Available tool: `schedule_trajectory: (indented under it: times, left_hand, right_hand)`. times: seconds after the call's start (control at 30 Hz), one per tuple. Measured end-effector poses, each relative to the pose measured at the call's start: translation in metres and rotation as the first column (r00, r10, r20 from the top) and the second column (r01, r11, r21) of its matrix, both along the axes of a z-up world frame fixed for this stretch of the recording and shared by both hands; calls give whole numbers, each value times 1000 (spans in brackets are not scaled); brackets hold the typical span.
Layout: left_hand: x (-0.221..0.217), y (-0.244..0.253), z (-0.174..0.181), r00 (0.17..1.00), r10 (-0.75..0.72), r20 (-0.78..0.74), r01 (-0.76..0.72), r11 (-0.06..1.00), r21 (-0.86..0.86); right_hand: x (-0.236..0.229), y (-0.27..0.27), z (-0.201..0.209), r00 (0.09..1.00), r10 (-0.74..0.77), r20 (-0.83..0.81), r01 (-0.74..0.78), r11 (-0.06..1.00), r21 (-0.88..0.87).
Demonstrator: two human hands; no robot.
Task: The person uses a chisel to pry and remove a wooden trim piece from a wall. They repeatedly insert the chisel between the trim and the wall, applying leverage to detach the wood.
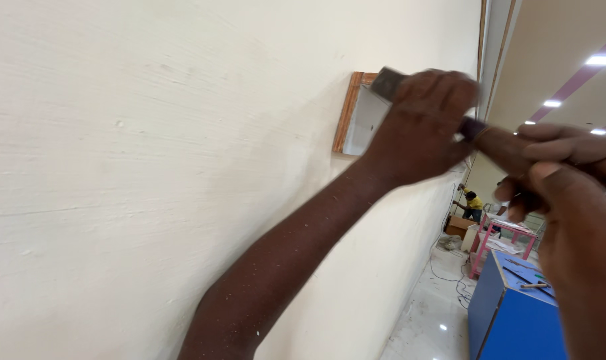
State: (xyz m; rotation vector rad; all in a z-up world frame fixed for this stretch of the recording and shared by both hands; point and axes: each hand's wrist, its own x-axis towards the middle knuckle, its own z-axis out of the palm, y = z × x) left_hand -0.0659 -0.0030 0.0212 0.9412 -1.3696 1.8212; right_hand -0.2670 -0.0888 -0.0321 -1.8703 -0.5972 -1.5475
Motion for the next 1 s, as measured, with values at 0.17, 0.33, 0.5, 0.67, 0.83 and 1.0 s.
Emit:
schedule_trajectory:
  times: [0.17, 0.33, 0.5, 0.67, 0.83, 1.0]
  left_hand:
    - [-31, -1, -6, 991, -133, 10, 132, 990, 57]
    - [-27, 9, 14, 976, -194, -98, 210, 958, 193]
    - [-12, 33, 61, 997, -58, -52, 72, 942, 329]
    - [1, 67, 96, 882, 451, -136, -306, 769, 561]
    - [13, 76, 81, 924, 368, -108, -304, 875, 376]
    - [11, 70, 88, 989, 93, -119, -34, 903, 428]
  right_hand:
    - [10, -21, 48, 996, -25, -84, 19, 997, -74]
    - [1, -14, 70, 990, -81, -112, 65, 988, -137]
    - [-16, -6, 114, 921, -345, -181, 291, 919, -268]
    - [26, -6, 154, 711, -591, -381, 585, 798, -147]
    - [37, -18, 135, 719, -632, -290, 582, 775, -246]
    - [37, -34, 138, 739, -629, -243, 585, 777, -232]
